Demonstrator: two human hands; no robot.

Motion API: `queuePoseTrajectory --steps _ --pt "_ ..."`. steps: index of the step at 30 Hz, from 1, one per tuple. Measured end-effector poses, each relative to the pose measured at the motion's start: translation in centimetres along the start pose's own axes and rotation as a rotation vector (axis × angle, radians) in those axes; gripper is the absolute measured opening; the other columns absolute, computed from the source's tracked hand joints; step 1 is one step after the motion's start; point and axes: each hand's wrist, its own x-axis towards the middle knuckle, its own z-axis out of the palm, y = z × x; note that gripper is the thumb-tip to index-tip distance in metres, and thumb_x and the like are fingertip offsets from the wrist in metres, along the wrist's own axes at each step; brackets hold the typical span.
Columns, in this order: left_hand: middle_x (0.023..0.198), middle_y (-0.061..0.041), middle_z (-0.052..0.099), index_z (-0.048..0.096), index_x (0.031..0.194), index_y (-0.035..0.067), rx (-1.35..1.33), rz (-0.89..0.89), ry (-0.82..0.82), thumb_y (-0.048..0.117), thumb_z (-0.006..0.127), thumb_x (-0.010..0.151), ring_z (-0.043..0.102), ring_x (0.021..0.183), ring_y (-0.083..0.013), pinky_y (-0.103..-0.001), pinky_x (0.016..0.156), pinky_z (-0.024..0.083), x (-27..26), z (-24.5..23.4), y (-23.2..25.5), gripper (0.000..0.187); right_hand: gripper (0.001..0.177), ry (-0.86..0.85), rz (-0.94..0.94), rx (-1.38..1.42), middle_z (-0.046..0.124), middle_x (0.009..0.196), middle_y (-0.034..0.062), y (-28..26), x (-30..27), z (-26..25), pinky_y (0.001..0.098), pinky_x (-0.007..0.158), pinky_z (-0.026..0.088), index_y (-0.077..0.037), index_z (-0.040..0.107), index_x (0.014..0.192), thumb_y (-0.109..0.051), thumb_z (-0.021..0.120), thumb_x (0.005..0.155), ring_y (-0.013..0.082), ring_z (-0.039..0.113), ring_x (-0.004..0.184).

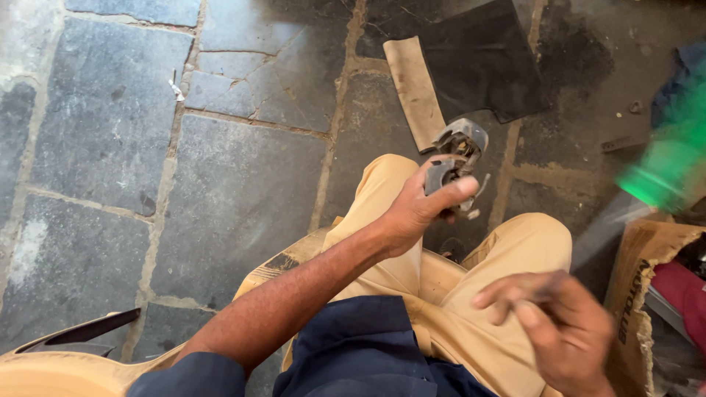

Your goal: The person sits on a chair and uses a screwdriver to disassemble and reassemble small electrical components. They handle a beige plastic housing and a black plastic housing, removing and inserting screws to open and close the parts.

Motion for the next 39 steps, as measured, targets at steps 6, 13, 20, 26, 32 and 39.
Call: queuePoseTrajectory --steps 6,13,20,26,32,39 --pt "0.116 -0.011 0.057 0.04 0.142 0.009 0.14 0.065 0.061 0.018 0.079 0.077 0.061 0.099 -0.0169 -0.033 0.076 0.054 0.4 -0.4 1.0 0.077 0.013 0.29 -0.115 0.165 0.055 0.066 0.0018 -2.3 0.8 -0.9 0.0313 0.066 0.054 -0.003 0.056 0.118 -0.013 0.048 0.117 0.0086 0.055 0.058" --pt "0.131 -0.012 0.052 0.025 0.16 0.012 0.052 0.16 0.084 0.009 0.074 0.073 0.057 0.103 -0.0183 -0.033 0.079 0.055 0.4 -0.5 2.6 0.1 0.027 0.307 0.535 0.056 0.04 0.069 -0.0031 2.7 1.9 -1.3 0.024 0.049 0.03 0.0 0.065 0.128 -0.009 0.053 0.105 0.0068 0.033 0.055" --pt "0.127 -0.011 0.056 0.028 0.16 0.012 -0.171 0.023 -0.011 0.006 0.069 0.077 0.062 0.105 -0.0198 -0.036 0.085 0.056 -0.6 -0.7 3.2 0.093 0.027 0.143 -0.355 -0.783 0.06 0.089 0.0038 7.8 -2.3 -8.3 0.0316 0.068 0.047 -0.013 0.057 0.113 -0.029 0.035 0.119 0.0171 0.057 0.073" --pt "0.126 -0.013 0.056 0.037 0.156 0.004 -0.382 -0.084 -0.14 0.006 0.064 0.083 0.063 0.104 -0.0211 -0.037 0.085 0.055 -1.3 -0.3 3.0 0.078 0.023 0.309 0.35 -0.43 0.046 0.06 0.0033 4.8 0.8 -0.3 0.0296 0.047 0.036 -0.001 0.063 0.104 -0.017 0.047 0.11 0.0116 0.043 0.051" --pt "0.12 -0.011 0.056 0.037 0.152 0.013 -0.147 -0.06 0.045 0.005 0.066 0.073 0.062 0.099 -0.021 -0.038 0.08 0.054 -0.6 -0.4 2.1 0.084 0.022 0.418 -0.048 -0.453 0.053 0.071 -0.0029 1.1 1.6 1.6 0.0206 0.057 0.04 0.001 0.058 0.116 -0.017 0.045 0.115 0.0037 0.048 0.06" --pt "0.15 -0.015 0.052 0.033 0.161 0.01 0.419 0.378 -0.071 0.014 0.079 0.071 0.047 0.142 -0.026 -0.036 0.119 0.039 -0.7 0.5 -0.5 0.101 0.031 0.519 0.119 -0.358 0.058 0.075 -0.0017 6.5 1.2 -1.4 0.0173 0.058 0.033 0.003 0.065 0.131 -0.013 0.064 0.104 0.0 0.044 0.062"
